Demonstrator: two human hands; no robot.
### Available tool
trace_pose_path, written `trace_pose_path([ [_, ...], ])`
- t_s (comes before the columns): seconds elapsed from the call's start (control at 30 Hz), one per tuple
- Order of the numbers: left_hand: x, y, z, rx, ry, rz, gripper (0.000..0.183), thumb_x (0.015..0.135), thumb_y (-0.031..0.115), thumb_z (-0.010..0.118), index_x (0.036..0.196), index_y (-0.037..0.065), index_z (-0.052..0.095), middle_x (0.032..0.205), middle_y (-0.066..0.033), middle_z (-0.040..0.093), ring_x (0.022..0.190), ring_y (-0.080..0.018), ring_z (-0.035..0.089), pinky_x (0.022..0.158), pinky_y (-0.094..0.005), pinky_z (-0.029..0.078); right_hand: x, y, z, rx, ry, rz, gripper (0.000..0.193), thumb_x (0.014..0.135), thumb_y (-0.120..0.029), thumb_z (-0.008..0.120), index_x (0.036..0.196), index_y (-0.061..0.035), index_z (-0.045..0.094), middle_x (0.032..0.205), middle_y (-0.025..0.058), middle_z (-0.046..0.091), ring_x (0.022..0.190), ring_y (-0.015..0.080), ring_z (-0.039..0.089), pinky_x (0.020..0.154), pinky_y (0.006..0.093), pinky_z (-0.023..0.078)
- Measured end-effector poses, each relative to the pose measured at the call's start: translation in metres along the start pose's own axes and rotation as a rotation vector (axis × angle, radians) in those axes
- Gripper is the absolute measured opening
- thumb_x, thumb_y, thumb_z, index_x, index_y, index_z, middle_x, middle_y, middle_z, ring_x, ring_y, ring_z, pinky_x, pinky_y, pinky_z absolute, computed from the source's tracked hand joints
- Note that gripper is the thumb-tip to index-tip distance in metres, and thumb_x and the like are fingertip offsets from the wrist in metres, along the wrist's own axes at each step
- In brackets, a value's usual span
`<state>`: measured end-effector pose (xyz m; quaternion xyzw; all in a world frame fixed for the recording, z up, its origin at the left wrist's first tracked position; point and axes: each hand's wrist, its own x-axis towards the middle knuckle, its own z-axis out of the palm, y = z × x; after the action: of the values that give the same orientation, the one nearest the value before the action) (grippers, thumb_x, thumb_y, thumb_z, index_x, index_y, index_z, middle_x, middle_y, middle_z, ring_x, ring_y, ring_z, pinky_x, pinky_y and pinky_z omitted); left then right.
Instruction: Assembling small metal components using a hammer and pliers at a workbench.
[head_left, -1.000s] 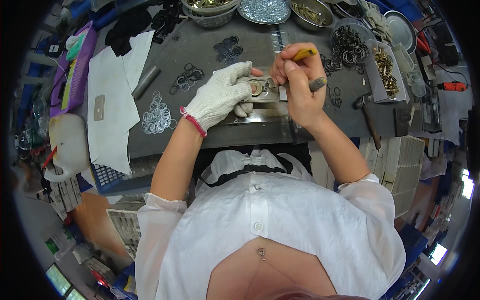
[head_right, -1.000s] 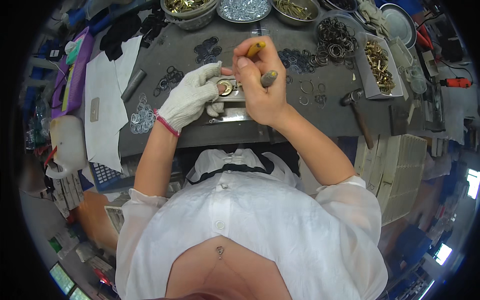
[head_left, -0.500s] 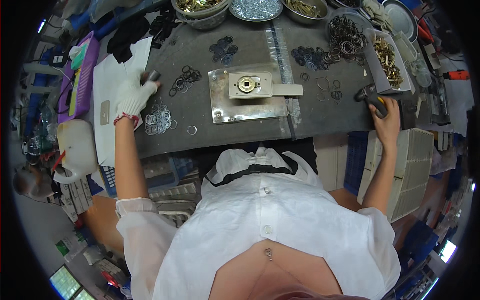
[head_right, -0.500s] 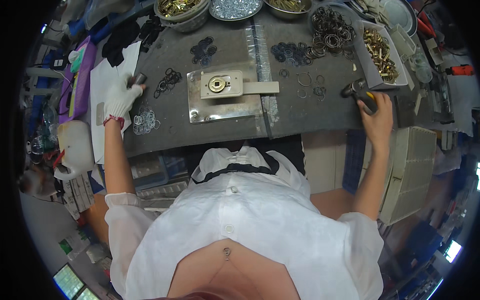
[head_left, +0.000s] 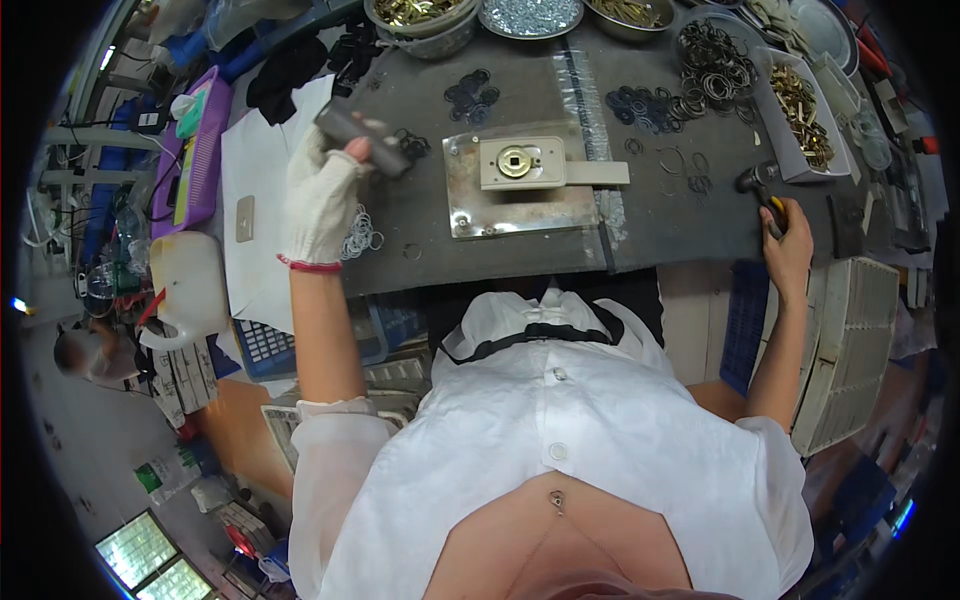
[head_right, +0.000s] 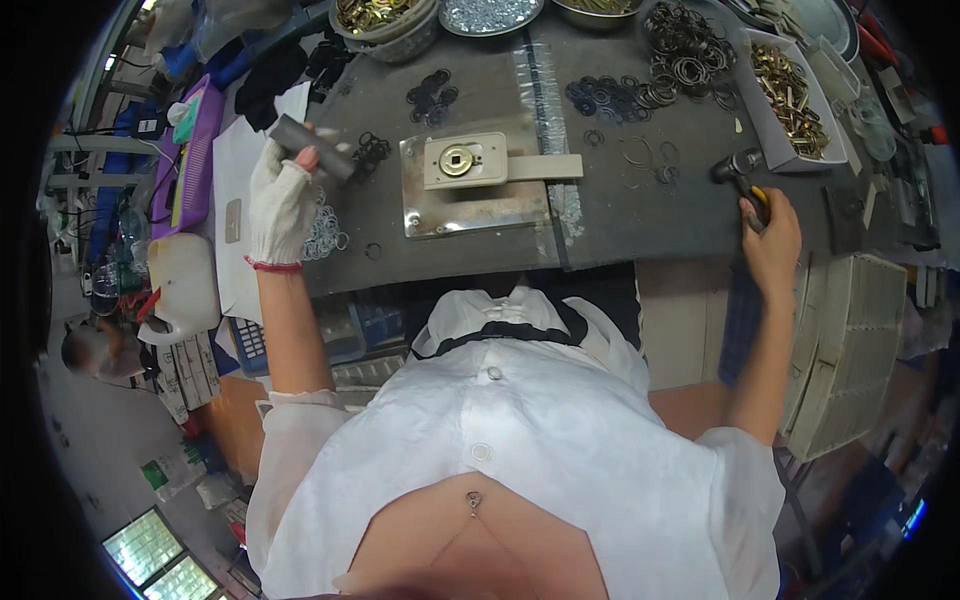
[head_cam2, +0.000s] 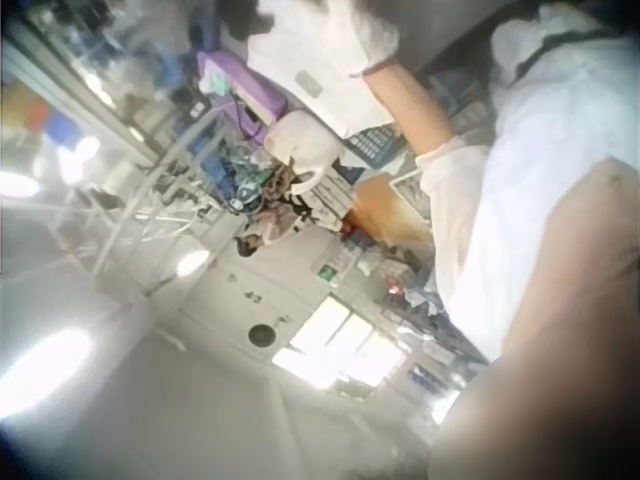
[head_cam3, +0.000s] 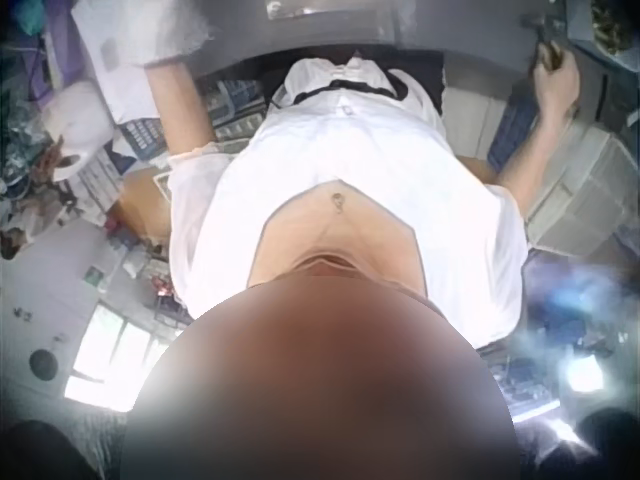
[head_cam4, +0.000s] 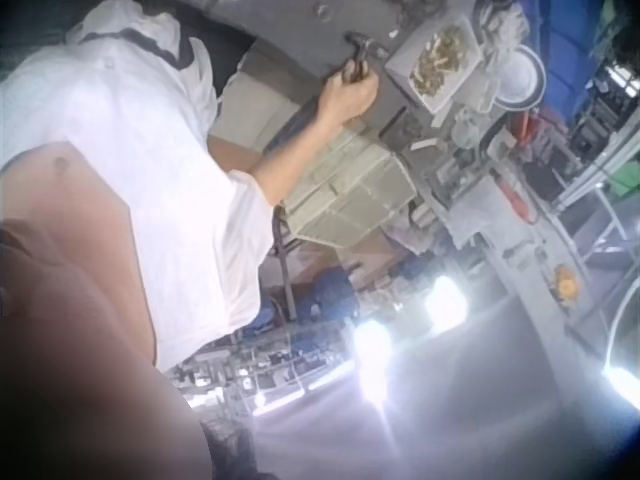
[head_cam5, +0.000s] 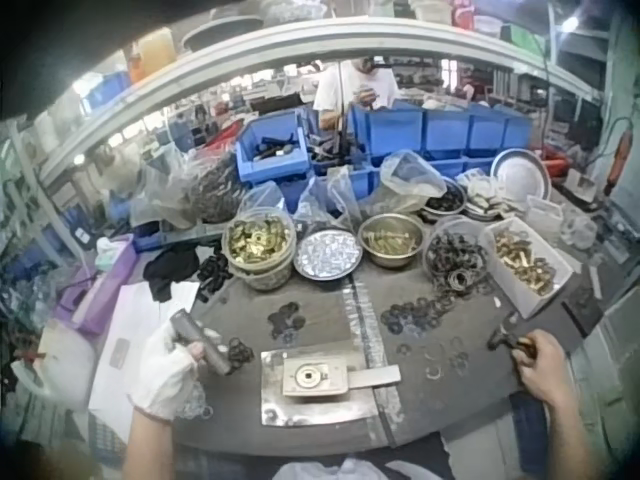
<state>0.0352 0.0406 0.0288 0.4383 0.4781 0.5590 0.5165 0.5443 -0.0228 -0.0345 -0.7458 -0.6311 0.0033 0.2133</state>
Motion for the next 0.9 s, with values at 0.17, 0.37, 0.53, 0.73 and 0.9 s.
trace_pose_path([
  [0.17, -0.011, 0.004, 0.059, 0.238, -0.17, 0.095, 0.052, 0.08, 0.006, 0.07, 0.126, -0.008, 0.049, 0.102, -0.0104, 0.065, 0.085, -0.0133, 0.063, 0.074, -0.0253, 0.051, 0.004, -0.009, -0.001, 0.027, 0.016, -0.027, 0.027, 0.089, -0.023, 0.064, 0.103, -0.0013, 0.061, 0.088, 0.0142, 0.065, 0.082, 0.0338, 0.062, 0.075, 0.0381, 0.048],
  [0.37, -0.003, -0.006, 0.078, 0.453, -0.316, 0.163, 0.057, 0.08, 0.006, 0.071, 0.13, -0.007, 0.045, 0.11, -0.0119, 0.064, 0.094, -0.0132, 0.062, 0.079, -0.0255, 0.051, 0.002, -0.034, -0.028, 0.569, -0.021, 0.159, 0.026, 0.09, -0.02, 0.065, 0.103, 0.0029, 0.063, 0.079, 0.004, 0.063, 0.073, 0.0101, 0.056, 0.069, 0.0253, 0.045],
  [0.53, 0.0, -0.01, 0.079, 0.628, -0.346, 0.291, 0.055, 0.082, 0.005, 0.07, 0.13, -0.005, 0.045, 0.111, -0.0079, 0.063, 0.09, -0.01, 0.059, 0.078, -0.0244, 0.05, 0.001, -0.09, -0.037, 0.811, -0.24, 0.155, 0.028, 0.083, -0.017, 0.071, 0.102, 0.0027, 0.065, 0.083, 0.0009, 0.061, 0.075, 0.0054, 0.053, 0.07, 0.0209, 0.043],
  [0.73, 0.001, -0.007, 0.081, 0.638, -0.39, 0.118, 0.058, 0.08, 0.005, 0.069, 0.132, -0.004, 0.044, 0.11, -0.004, 0.063, 0.088, -0.0051, 0.055, 0.079, -0.0208, 0.046, 0.018, -0.165, -0.046, 0.859, -0.246, -0.175, 0.029, 0.081, -0.015, 0.072, 0.103, 0.0031, 0.064, 0.089, 0.0029, 0.064, 0.081, 0.0081, 0.056, 0.077, 0.0221, 0.044],
  [0.9, 0.007, -0.006, 0.076, 0.612, -0.449, 0.139, 0.068, 0.078, 0.017, 0.073, 0.135, -0.004, 0.043, 0.112, -0.0097, 0.062, 0.078, -0.0086, 0.054, 0.077, -0.0257, 0.049, 0.027, -0.229, -0.058, 1.029, -0.177, -0.425, 0.029, 0.082, -0.011, 0.07, 0.106, 0.0032, 0.063, 0.091, 0.0048, 0.065, 0.083, 0.0102, 0.059, 0.079, 0.0255, 0.047],
])
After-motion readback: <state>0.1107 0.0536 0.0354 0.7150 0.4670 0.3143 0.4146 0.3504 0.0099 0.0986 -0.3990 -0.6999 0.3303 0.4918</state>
